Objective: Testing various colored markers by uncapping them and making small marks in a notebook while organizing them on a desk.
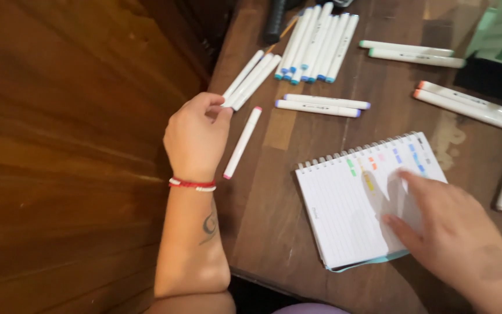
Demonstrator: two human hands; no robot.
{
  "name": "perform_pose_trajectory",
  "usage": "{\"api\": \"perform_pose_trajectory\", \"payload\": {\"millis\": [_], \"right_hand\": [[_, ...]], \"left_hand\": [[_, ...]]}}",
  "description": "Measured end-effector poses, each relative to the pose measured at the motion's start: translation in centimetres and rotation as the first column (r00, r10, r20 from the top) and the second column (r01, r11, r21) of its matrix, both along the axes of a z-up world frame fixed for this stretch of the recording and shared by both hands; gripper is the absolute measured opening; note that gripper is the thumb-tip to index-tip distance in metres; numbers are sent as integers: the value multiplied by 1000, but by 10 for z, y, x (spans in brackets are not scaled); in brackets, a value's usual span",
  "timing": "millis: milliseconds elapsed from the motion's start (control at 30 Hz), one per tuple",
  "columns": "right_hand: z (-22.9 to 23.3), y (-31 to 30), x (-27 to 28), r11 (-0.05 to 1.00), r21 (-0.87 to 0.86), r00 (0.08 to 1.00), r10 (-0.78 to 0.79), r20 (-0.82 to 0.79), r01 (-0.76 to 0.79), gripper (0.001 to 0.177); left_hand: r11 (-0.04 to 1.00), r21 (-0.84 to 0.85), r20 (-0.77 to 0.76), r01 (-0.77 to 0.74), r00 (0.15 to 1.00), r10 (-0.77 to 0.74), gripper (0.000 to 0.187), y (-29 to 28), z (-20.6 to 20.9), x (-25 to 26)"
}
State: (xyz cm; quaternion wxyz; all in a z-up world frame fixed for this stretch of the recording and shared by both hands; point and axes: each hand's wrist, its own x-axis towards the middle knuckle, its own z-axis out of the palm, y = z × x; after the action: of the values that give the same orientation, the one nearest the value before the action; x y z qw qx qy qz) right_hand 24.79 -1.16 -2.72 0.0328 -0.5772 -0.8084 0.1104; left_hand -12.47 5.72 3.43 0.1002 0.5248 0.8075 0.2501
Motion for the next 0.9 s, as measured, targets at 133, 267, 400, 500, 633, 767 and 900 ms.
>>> {"api": "perform_pose_trajectory", "payload": {"millis": [133, 267, 400, 500, 633, 767, 900], "right_hand": [[-1, -14, -6, 929, 349, 980, 61, 191, -126, 44], [-3, -13, -5, 924, 358, 986, 90, 138, -135, 50], [0, -15, -8, 919, 378, 992, 84, 98, -115, 61], [1, -16, -6, 916, 371, 975, 78, 209, -153, 50], [5, -15, -8, 923, 362, 981, 70, 179, -132, 46], [-1, -9, -4, 923, 365, 992, 97, 78, -119, 46], [-3, -4, -2, 916, 386, 993, 116, 10, -111, 43]], "left_hand": [[999, 15, -6, 51, 999, -51, 19, 0, -4, 5], [997, -1, -24, 75, 997, -75, 20, 1, -8, 2], [993, -112, -25, 30, 999, -33, 21, 5, -10, -5], [990, -134, -19, 48, 999, -51, 22, 7, -17, -6], [985, -159, -8, 66, 998, -68, 24, 7, -17, -3], [968, -239, -27, 73, 996, -82, 18, 7, -13, -1], [937, -335, -34, 101, 992, -119, 16, 8, -11, 3]]}}
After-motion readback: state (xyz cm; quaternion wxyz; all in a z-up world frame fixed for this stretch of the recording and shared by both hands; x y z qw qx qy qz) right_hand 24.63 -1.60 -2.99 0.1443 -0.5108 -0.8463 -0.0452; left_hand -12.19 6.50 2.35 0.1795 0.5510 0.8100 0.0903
